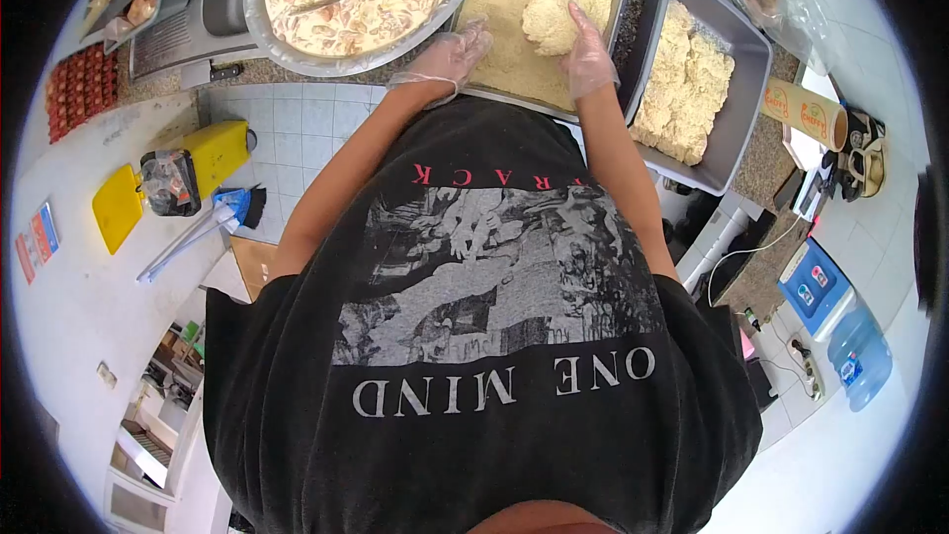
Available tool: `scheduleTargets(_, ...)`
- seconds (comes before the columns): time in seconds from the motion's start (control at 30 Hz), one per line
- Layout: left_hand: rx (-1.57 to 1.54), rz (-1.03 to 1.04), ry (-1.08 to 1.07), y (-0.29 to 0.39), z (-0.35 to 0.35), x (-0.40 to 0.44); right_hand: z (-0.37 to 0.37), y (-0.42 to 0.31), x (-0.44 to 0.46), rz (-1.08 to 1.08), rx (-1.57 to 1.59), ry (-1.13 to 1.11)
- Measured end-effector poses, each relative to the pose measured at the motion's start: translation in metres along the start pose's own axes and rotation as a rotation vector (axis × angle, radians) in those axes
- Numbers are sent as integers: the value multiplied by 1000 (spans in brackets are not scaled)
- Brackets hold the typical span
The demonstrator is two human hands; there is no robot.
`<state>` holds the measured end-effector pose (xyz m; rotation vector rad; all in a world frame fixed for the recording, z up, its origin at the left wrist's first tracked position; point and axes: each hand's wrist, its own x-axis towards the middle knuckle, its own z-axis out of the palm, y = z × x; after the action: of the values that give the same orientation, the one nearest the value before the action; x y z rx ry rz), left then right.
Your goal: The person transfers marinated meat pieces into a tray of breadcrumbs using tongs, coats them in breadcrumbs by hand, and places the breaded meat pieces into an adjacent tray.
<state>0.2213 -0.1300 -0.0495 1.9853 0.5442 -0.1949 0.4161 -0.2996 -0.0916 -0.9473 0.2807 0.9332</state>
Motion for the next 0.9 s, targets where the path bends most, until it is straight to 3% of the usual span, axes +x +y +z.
scheduleTargets(0.17, 80, -23, 56, -2, 9, 2, -4, -13, 2, 51, 70, -61)
scheduleTargets(0.27, 101, -111, 47, 10, 10, 0, 5, -34, -25, 59, -67, -25)
scheduleTargets(0.43, 124, -117, 218, 26, 21, -5, -22, -88, -45, 40, -46, -146)
scheduleTargets(0.53, 104, -82, 260, 23, 29, -4, -52, -153, -67, -60, -342, 28)
scheduleTargets(0.6, 137, -47, 302, 25, 37, -6, -54, -209, -81, -94, -854, 320)
scheduleTargets(0.67, 132, -35, 323, 23, 45, -8, -147, -267, -27, -35, -1156, 62)
scheduleTargets(0.73, 0, -118, 340, 40, 53, -11, -205, -308, 21, -144, -1283, 116)
scheduleTargets(0.8, 13, -141, 346, 43, 59, -15, -208, -320, 28, -238, -1461, 151)
scheduleTargets(0.9, -10, -174, 362, 63, 63, -20, -125, -314, -15, -337, -1882, 265)
